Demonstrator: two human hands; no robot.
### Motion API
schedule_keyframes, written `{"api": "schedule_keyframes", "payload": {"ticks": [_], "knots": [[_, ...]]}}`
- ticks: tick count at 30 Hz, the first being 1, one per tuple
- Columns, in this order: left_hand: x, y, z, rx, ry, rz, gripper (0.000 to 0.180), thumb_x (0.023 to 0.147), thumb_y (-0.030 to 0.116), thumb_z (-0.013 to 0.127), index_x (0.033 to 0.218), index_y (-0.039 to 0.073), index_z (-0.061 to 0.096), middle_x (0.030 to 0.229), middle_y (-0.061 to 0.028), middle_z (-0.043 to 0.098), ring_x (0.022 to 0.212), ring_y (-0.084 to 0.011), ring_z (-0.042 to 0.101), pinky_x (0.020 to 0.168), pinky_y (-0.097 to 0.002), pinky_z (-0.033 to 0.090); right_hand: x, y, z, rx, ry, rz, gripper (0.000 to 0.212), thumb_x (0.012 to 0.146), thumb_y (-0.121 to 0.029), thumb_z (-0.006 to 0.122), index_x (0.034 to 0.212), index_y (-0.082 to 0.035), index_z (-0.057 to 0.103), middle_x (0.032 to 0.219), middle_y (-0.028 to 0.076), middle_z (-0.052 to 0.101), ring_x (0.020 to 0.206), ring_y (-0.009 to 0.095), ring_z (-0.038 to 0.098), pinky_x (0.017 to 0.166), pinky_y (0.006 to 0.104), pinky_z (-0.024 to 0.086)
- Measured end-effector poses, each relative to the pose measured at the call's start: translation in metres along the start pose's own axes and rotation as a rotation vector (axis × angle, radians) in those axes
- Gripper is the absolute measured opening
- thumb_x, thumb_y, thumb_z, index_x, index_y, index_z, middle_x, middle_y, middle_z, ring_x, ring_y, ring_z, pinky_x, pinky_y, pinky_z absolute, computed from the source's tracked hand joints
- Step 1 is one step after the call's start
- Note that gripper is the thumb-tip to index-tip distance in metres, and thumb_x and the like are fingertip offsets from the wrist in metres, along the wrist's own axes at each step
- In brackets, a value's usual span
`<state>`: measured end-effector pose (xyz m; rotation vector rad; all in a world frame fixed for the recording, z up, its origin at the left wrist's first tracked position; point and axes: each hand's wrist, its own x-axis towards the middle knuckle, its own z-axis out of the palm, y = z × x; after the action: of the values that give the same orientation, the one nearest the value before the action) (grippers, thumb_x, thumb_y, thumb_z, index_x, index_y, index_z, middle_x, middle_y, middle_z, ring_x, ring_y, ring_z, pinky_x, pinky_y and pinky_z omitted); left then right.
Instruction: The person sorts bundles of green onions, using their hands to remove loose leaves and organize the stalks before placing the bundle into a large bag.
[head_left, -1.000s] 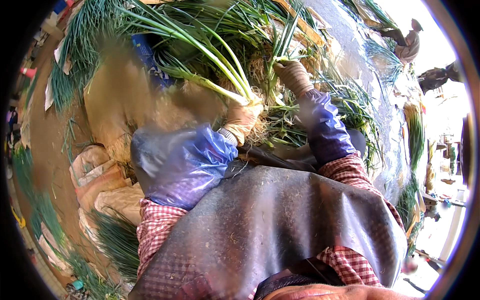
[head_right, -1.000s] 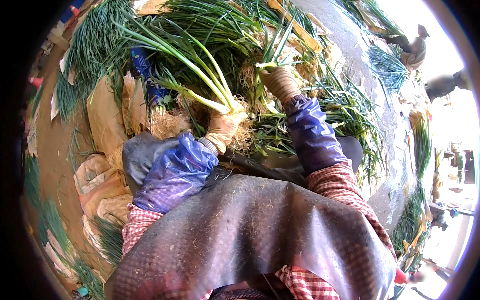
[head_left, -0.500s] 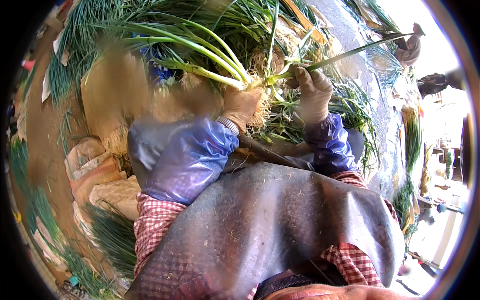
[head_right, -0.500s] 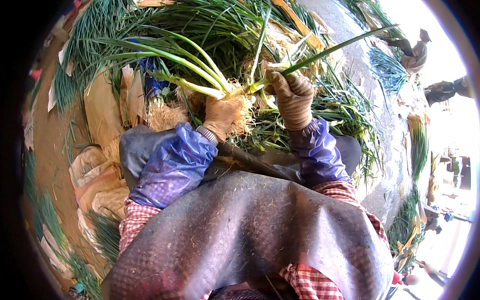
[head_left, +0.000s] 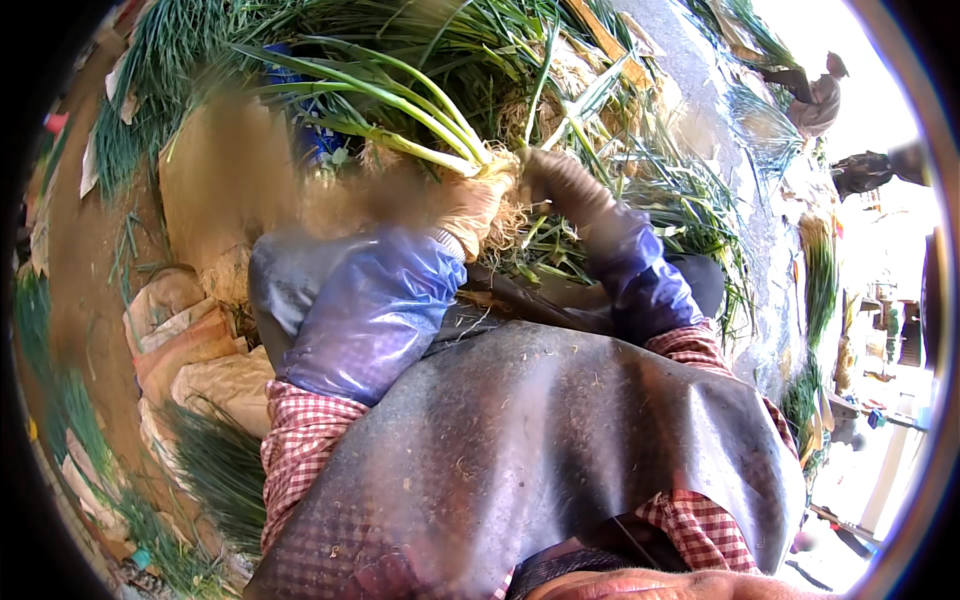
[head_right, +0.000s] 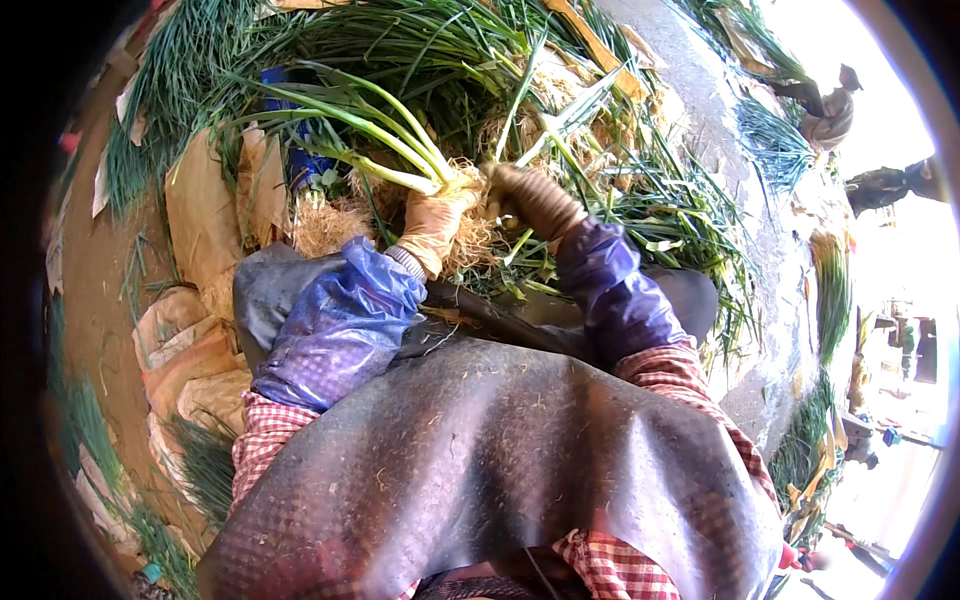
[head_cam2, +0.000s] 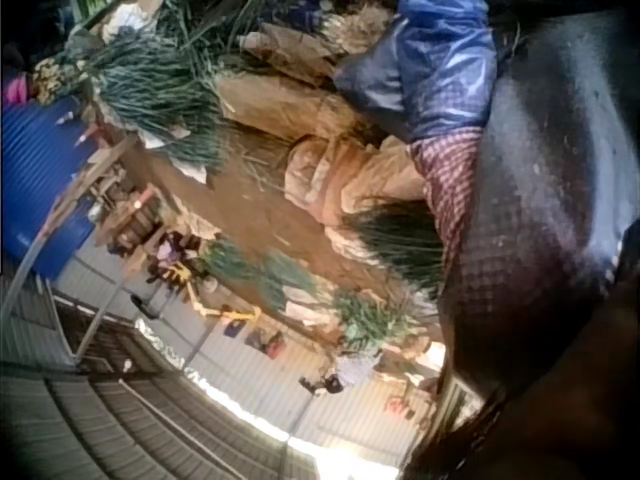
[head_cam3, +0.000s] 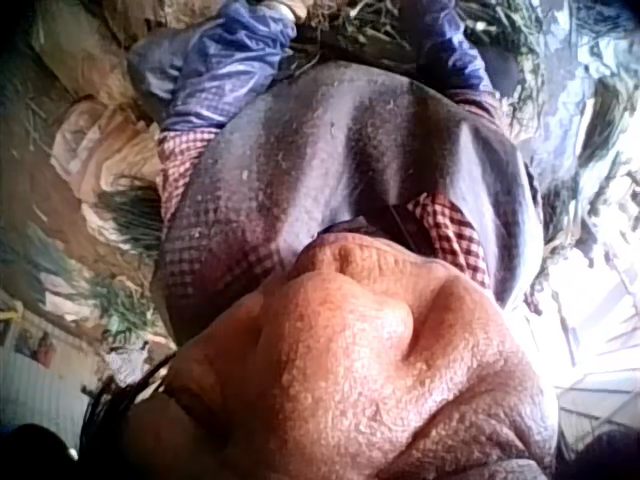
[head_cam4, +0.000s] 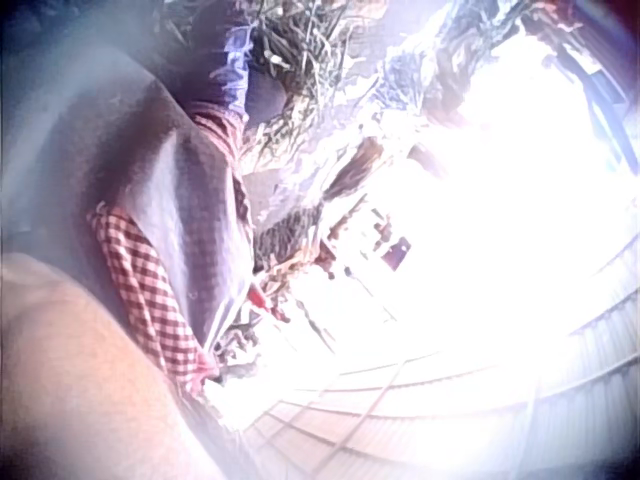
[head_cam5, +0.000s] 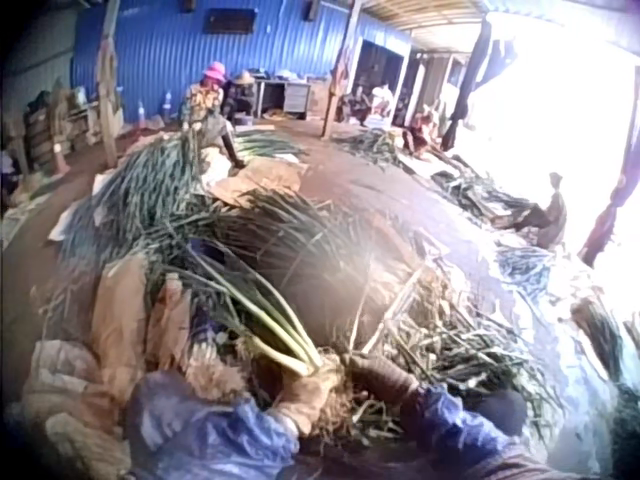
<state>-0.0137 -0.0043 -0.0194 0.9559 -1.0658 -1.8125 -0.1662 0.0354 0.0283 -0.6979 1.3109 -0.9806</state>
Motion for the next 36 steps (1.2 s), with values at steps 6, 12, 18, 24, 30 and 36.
{"api": "schedule_keyframes", "payload": {"ticks": [6, 12, 18, 24, 30, 36], "knots": [[0.013, -0.021, -0.013, 0.286, 0.074, 0.195, 0.021, 0.074, -0.004, 0.066, 0.095, -0.003, 0.062, 0.091, -0.0056, 0.066, 0.082, -0.0161, 0.061, 0.077, -0.0277, 0.050, -0.006, -0.004, 0.028, -0.238, 0.190, -0.135, 0.023, 0.088, -0.025, 0.066, 0.085, -0.002, 0.066, 0.062, -0.001, 0.060, 0.049, 0.007, 0.054, 0.039, 0.0206, 0.038], [0.016, -0.030, -0.019, 0.358, 0.125, 0.237, 0.019, 0.077, 0.000, 0.068, 0.095, -0.002, 0.063, 0.089, -0.0055, 0.066, 0.079, -0.0154, 0.062, 0.073, -0.0268, 0.051, -0.002, 0.004, 0.013, -1.239, 0.223, -0.780, 0.015, 0.087, -0.019, 0.060, 0.084, -0.005, 0.066, 0.065, 0.016, 0.058, 0.058, 0.033, 0.056, 0.055, 0.0369, 0.047], [0.004, -0.005, -0.016, -0.342, 0.096, 0.033, 0.021, 0.077, -0.002, 0.069, 0.097, -0.004, 0.064, 0.087, -0.0051, 0.065, 0.075, -0.0139, 0.059, 0.068, -0.0257, 0.050, -0.051, -0.019, 0.030, -0.808, -0.358, -0.298, 0.014, 0.077, -0.010, 0.066, 0.091, -0.008, 0.068, 0.069, 0.007, 0.064, 0.061, 0.026, 0.061, 0.059, 0.0305, 0.050], [-0.004, 0.035, -0.021, -0.383, 0.059, -0.032, 0.008, 0.076, 0.001, 0.059, 0.082, 0.003, 0.062, 0.078, -0.0018, 0.060, 0.072, -0.0140, 0.059, 0.068, -0.0252, 0.051, -0.033, 0.042, -0.072, -1.847, -0.316, -0.022, 0.048, 0.080, -0.013, 0.062, 0.127, -0.012, 0.054, 0.106, 0.013, 0.065, 0.085, 0.021, 0.066, 0.071, 0.0371, 0.053], [-0.011, 0.023, -0.019, -0.560, -0.168, -0.248, 0.017, 0.077, 0.001, 0.055, 0.093, 0.001, 0.062, 0.083, -0.0061, 0.062, 0.072, -0.0188, 0.062, 0.067, -0.0304, 0.055, -0.022, 0.018, -0.060, -0.163, -0.255, -0.129, 0.068, 0.085, -0.036, 0.068, 0.140, -0.010, 0.037, 0.120, 0.013, 0.058, 0.075, 0.014, 0.063, 0.069, 0.0273, 0.053], [-0.003, -0.003, -0.017, -0.473, -0.211, -0.182, 0.020, 0.087, 0.009, 0.061, 0.106, 0.004, 0.063, 0.088, -0.0024, 0.064, 0.078, -0.0121, 0.060, 0.070, -0.0241, 0.050, -0.003, 0.003, 0.018, -0.320, -0.072, -0.376, 0.028, 0.088, -0.017, 0.064, 0.108, 0.002, 0.061, 0.085, 0.004, 0.065, 0.074, 0.013, 0.060, 0.065, 0.0270, 0.050]]}}
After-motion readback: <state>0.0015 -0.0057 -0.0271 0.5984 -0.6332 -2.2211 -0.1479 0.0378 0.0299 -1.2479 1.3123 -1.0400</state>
